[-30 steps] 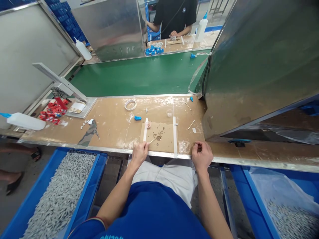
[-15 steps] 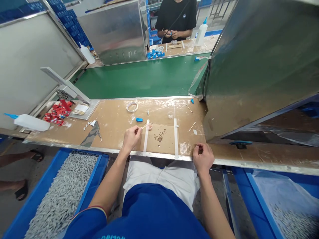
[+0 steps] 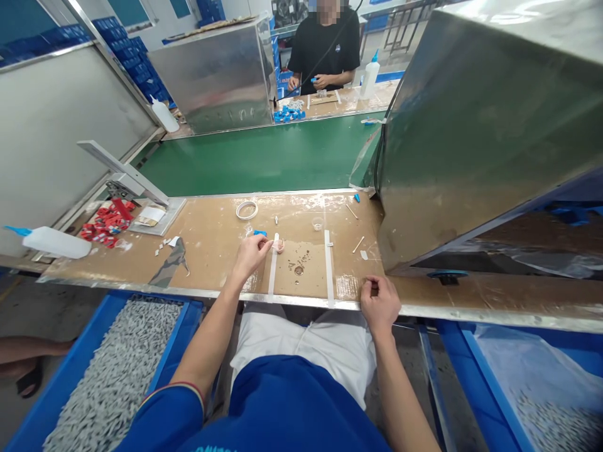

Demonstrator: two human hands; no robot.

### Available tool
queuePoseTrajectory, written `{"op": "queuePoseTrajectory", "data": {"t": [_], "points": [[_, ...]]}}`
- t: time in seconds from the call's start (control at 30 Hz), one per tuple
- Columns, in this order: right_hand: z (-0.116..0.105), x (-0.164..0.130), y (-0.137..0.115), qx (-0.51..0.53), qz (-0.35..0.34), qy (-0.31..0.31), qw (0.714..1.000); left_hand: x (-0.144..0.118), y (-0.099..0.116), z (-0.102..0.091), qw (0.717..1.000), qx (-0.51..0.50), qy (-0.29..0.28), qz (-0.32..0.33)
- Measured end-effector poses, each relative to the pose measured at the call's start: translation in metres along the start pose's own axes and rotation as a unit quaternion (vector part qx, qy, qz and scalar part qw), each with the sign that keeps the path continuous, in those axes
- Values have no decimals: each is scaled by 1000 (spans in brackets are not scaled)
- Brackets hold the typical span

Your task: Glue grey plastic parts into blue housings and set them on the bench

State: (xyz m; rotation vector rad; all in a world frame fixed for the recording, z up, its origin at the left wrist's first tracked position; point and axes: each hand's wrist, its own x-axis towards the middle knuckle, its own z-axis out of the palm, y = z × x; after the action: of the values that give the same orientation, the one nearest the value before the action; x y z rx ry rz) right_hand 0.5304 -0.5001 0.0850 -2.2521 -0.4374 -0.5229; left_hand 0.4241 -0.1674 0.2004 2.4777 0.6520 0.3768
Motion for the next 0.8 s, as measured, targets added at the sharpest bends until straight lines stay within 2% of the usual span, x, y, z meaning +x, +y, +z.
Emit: {"op": "queuePoseTrajectory", "data": {"t": [0.23,0.53,0.8], "points": [[0,-1,0,-3,0,-5,1000,-4,-6,10,998,-52,2,17],[-1,0,-2,4,3,-6,1000,9,-4,14,999,-47,13,21],[-2,-2,0,14,19,-10,1000,13,-1,10,992,-109,57,-3]]}}
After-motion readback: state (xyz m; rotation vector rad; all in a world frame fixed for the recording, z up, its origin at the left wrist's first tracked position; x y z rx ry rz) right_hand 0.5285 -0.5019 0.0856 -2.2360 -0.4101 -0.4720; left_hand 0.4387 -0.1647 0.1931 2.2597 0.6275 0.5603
